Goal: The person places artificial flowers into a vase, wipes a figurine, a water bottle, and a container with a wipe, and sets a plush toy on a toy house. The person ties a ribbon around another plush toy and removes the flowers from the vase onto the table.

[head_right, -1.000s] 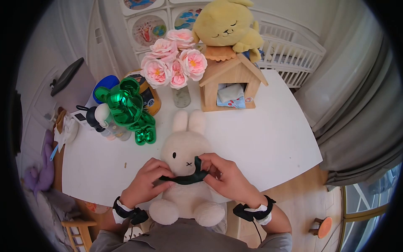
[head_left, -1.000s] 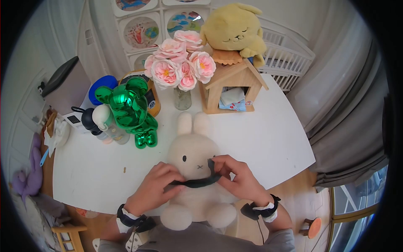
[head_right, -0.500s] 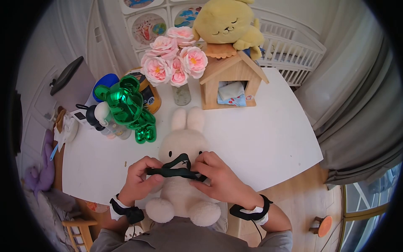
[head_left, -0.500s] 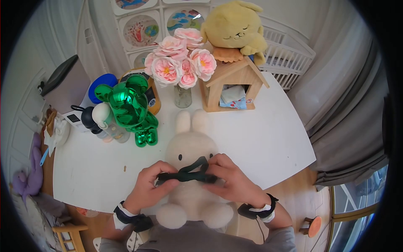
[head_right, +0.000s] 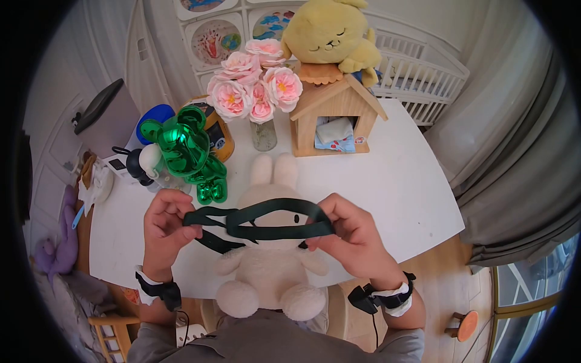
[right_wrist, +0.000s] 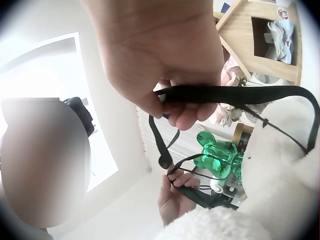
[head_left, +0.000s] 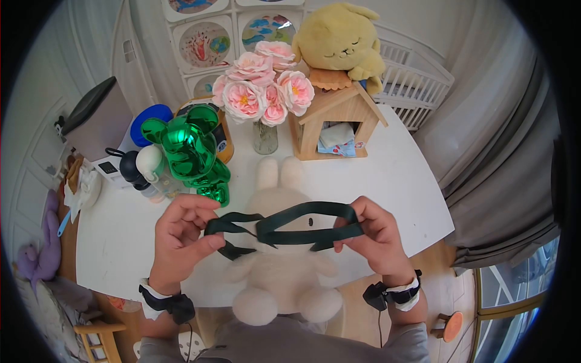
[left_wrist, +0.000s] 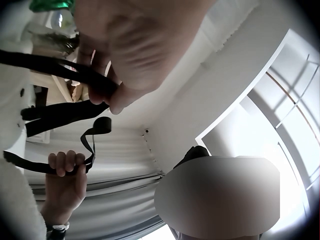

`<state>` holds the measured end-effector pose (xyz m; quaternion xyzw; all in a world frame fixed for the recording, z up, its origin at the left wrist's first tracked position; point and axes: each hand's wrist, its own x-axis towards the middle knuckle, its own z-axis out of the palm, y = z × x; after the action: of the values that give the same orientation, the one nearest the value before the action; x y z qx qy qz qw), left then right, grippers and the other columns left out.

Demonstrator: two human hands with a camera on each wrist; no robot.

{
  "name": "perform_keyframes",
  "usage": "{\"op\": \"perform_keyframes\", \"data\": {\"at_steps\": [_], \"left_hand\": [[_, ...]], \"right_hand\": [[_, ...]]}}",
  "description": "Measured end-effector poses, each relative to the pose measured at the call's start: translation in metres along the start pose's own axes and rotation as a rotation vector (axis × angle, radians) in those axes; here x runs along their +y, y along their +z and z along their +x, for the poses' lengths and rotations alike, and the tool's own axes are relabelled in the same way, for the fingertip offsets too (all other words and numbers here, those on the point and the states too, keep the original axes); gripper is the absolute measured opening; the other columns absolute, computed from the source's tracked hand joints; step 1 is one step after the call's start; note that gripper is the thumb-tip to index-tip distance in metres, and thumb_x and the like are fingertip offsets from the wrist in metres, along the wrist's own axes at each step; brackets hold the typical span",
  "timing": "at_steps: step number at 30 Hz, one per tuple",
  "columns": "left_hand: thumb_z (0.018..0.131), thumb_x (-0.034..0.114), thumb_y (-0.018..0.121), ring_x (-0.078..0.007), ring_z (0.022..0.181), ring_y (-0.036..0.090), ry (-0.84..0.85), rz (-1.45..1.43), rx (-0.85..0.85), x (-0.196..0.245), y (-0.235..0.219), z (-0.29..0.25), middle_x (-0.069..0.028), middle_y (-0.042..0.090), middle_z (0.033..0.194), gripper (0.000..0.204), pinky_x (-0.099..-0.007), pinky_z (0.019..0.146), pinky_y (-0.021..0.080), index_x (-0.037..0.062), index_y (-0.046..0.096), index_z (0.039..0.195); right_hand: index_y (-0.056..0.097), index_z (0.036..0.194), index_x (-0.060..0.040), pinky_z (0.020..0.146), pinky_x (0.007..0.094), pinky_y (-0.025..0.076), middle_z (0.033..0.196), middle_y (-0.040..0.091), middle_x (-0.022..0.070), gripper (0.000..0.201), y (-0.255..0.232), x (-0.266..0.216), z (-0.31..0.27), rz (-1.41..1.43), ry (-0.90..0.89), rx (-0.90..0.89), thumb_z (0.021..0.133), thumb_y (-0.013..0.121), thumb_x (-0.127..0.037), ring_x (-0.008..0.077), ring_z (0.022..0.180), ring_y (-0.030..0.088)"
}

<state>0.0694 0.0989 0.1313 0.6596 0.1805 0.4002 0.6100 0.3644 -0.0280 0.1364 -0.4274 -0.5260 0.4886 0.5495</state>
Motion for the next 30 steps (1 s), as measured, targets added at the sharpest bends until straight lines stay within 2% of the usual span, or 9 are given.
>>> {"op": "perform_keyframes", "data": {"at_steps": [6,11,16,20,22,24,26,28,30], "left_hand": [[0.091,0.012,0.067,-0.0103,0.077,0.052,0.277,-0.155,0.372,0.010,-0.012,0.001,-0.0038,0.060,0.092,0.048,-0.0278,0.072,0.044,0.0005,0.046,0.132],[0.093,0.010,0.054,-0.0086,0.070,0.038,0.206,-0.412,0.601,0.005,-0.043,-0.019,0.0016,0.042,0.085,0.049,-0.0247,0.068,0.032,-0.0001,0.043,0.139],[0.092,0.002,0.053,-0.0067,0.067,0.033,0.207,-0.481,0.585,-0.027,-0.095,-0.056,0.0022,0.041,0.084,0.046,-0.0235,0.064,0.031,-0.0005,0.045,0.138],[0.089,-0.001,0.058,-0.0075,0.067,0.038,0.098,-0.322,0.812,-0.053,-0.129,-0.081,0.0015,0.045,0.081,0.052,-0.0244,0.063,0.034,-0.0011,0.043,0.138],[0.088,0.003,0.062,-0.0100,0.069,0.046,-0.085,-0.151,1.066,-0.063,-0.140,-0.089,-0.0017,0.051,0.086,0.060,-0.0257,0.066,0.039,-0.0006,0.037,0.142],[0.087,0.004,0.065,-0.0217,0.093,0.059,-0.191,-0.062,1.037,-0.068,-0.149,-0.103,-0.0140,0.056,0.109,0.071,-0.0335,0.083,0.048,-0.0007,0.028,0.147],[0.086,0.003,0.066,-0.0320,0.124,0.049,-0.221,0.742,1.152,-0.072,-0.128,-0.103,-0.0229,0.044,0.137,0.079,-0.0424,0.102,0.043,-0.0009,0.021,0.151],[0.084,0.002,0.066,-0.0321,0.129,0.045,-0.163,0.948,1.000,-0.062,-0.099,-0.098,-0.0213,0.041,0.141,0.078,-0.0425,0.106,0.039,0.0015,0.025,0.150],[0.080,0.000,0.068,-0.0322,0.139,0.036,-0.023,1.310,0.665,-0.053,-0.071,-0.088,-0.0182,0.036,0.150,0.079,-0.0425,0.114,0.031,0.0063,0.032,0.150]], "right_hand": [[0.050,0.109,-0.0015,0.058,0.0241,0.042,0.075,0.056,0.0027,0.024,-0.029,-0.005,-0.008,0.199,-0.265,0.285,0.087,0.060,-0.004,0.0093,0.059,0.050],[0.050,0.118,-0.0007,0.057,0.0245,0.034,0.069,0.045,-0.0022,0.032,-0.061,-0.003,-0.029,0.288,-0.368,0.526,0.089,0.061,-0.010,0.0076,0.056,0.040],[0.056,0.117,-0.0004,0.060,0.0249,0.031,0.074,0.040,-0.0028,0.024,-0.115,0.016,-0.068,0.427,-0.362,0.718,0.094,0.056,-0.007,0.0079,0.060,0.035],[0.057,0.113,-0.0011,0.062,0.0252,0.036,0.078,0.046,-0.0016,0.021,-0.165,0.051,-0.101,0.454,-0.232,0.819,0.094,0.058,-0.008,0.0086,0.064,0.042],[0.057,0.114,-0.0007,0.067,0.0247,0.039,0.081,0.050,-0.0008,0.022,-0.178,0.068,-0.112,0.298,-0.100,1.004,0.093,0.059,-0.008,0.0091,0.069,0.046],[0.057,0.114,-0.0003,0.071,0.0242,0.043,0.085,0.054,0.0000,0.023,-0.187,0.087,-0.118,0.139,0.033,1.175,0.093,0.060,-0.008,0.0097,0.073,0.051],[0.059,0.111,-0.0001,0.083,0.0254,0.047,0.093,0.060,0.0031,0.021,-0.188,0.101,-0.117,-0.626,-0.048,1.244,0.090,0.061,-0.005,0.0128,0.086,0.058],[0.060,0.108,-0.0012,0.087,0.0287,0.048,0.098,0.064,0.0048,0.019,-0.162,0.097,-0.108,-0.618,-0.024,1.167,0.089,0.059,0.000,0.0146,0.094,0.060],[0.061,0.109,-0.0018,0.085,0.0285,0.048,0.100,0.064,0.0054,0.020,-0.120,0.087,-0.086,-0.442,0.060,0.732,0.089,0.061,0.000,0.0156,0.096,0.059]]}}
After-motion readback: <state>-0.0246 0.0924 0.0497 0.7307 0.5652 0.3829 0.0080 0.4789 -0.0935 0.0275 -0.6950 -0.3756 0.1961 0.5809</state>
